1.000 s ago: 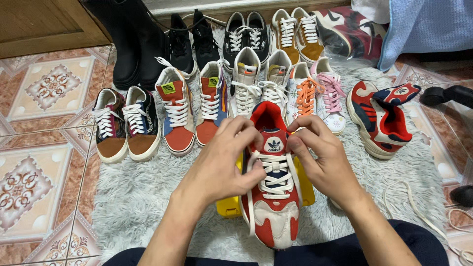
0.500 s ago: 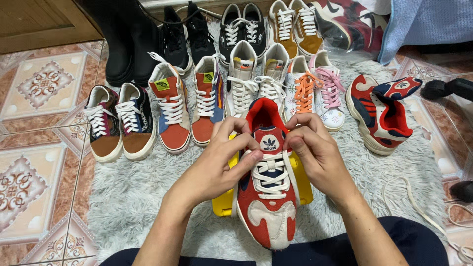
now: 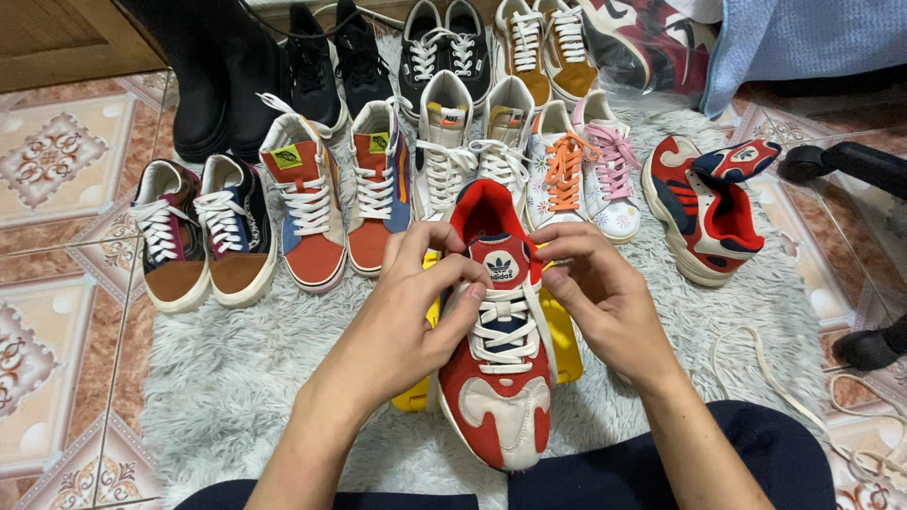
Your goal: The person laces a red and white sneaker placed on a yellow shoe box. They thread white laces through the eyelets, adjust the tension, and tie a knot at the top.
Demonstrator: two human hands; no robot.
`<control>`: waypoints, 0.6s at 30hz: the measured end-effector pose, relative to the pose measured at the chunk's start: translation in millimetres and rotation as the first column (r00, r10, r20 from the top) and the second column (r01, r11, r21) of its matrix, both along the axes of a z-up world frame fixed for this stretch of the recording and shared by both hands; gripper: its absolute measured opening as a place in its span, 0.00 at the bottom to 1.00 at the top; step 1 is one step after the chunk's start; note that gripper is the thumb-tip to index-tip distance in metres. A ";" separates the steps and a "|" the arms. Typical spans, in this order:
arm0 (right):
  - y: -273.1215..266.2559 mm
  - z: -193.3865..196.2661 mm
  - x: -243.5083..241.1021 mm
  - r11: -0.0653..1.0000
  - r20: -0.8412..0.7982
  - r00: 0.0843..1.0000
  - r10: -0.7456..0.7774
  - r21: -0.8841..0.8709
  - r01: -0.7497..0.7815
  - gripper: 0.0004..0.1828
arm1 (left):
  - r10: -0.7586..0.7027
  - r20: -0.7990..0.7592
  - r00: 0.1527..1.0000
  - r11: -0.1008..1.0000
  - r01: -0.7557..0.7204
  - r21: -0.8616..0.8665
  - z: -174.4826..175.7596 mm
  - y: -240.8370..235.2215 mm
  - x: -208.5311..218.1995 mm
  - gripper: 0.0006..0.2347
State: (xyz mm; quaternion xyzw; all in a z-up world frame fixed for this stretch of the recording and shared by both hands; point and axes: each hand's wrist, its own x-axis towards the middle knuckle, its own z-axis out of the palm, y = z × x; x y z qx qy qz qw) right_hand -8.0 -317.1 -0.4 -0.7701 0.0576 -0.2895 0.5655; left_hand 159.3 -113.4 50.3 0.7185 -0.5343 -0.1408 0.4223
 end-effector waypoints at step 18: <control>39.8 71.3 -13.2 0.717 -0.115 0.986 -0.121 -0.697 0.007 0.06 | -0.022 -0.039 0.999 0.995 0.018 -0.098 3.6 11.0 -2.0 0.11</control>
